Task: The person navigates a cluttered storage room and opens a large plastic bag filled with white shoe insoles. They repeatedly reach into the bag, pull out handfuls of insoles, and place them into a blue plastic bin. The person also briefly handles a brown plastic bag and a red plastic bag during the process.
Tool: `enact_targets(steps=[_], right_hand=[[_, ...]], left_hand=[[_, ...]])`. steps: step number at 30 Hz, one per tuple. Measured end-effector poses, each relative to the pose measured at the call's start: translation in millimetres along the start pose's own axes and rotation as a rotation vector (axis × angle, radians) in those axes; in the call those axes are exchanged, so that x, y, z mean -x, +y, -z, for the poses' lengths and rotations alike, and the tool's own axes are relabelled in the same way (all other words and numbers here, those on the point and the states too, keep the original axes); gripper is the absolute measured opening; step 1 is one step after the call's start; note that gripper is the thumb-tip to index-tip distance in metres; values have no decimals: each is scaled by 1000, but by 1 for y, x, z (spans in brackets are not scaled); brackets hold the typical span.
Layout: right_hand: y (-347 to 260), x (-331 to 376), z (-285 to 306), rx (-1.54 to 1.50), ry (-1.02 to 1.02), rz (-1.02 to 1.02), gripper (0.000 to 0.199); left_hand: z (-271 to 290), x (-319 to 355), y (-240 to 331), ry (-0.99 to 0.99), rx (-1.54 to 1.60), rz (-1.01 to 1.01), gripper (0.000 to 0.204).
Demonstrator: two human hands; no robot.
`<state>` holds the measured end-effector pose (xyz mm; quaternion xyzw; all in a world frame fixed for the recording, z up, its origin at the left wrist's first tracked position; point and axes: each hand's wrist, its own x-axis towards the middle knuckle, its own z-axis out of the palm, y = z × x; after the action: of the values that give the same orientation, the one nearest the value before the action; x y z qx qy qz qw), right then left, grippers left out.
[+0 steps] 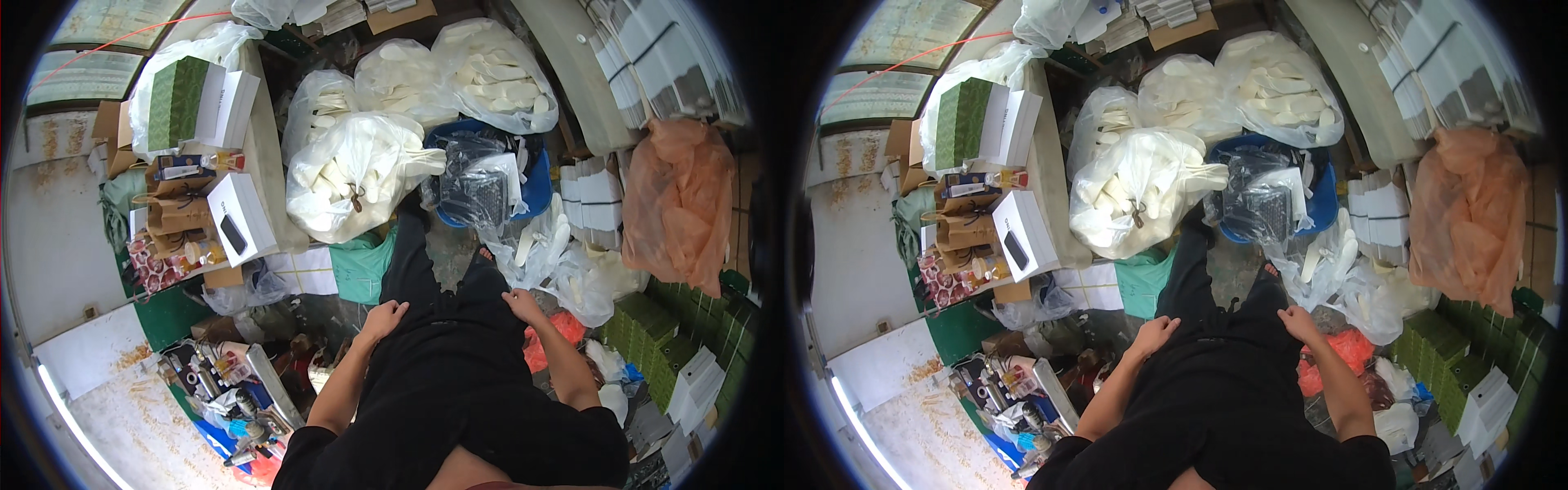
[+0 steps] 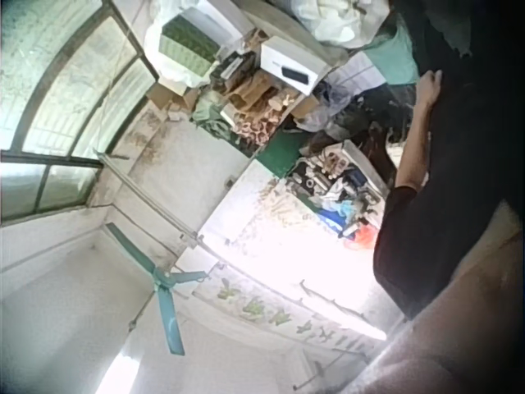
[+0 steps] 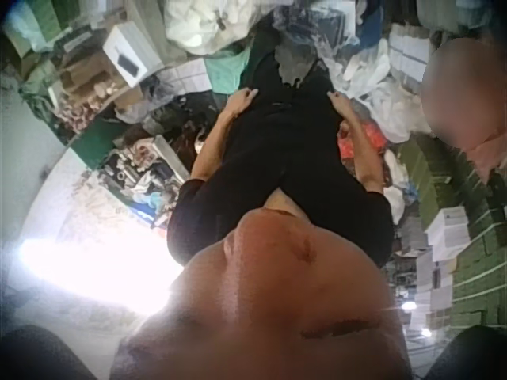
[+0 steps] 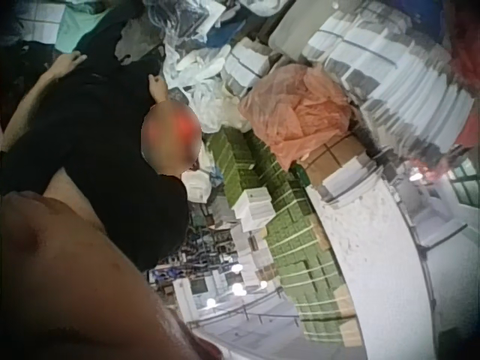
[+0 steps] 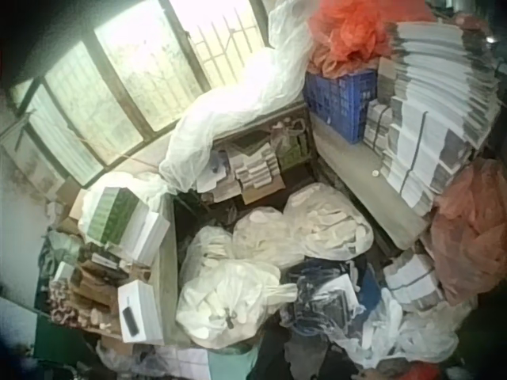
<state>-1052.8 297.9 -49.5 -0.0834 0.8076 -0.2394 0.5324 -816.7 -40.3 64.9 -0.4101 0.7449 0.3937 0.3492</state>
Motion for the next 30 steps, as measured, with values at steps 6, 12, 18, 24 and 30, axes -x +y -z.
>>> enact_targets(steps=[6,12,18,24,30], right_hand=[[-66,-13,-4,-126,-18,-188,40],[-167,-2,3,-143,-167,-243,32],[-237,-92,22,276,-289,-104,33],[-253,-389,19,519,-65,172,30],[-358,-714,-3,337,459,708,23]], left_hand=[[116,-91,19,-52,-72,-152,56],[198,-159,2,-230,-31,-156,52],[218,-192,-24,-452,78,-80,44],[233,-286,-39,-575,220,-77,43],[340,-509,22,115,260,-559,19]])
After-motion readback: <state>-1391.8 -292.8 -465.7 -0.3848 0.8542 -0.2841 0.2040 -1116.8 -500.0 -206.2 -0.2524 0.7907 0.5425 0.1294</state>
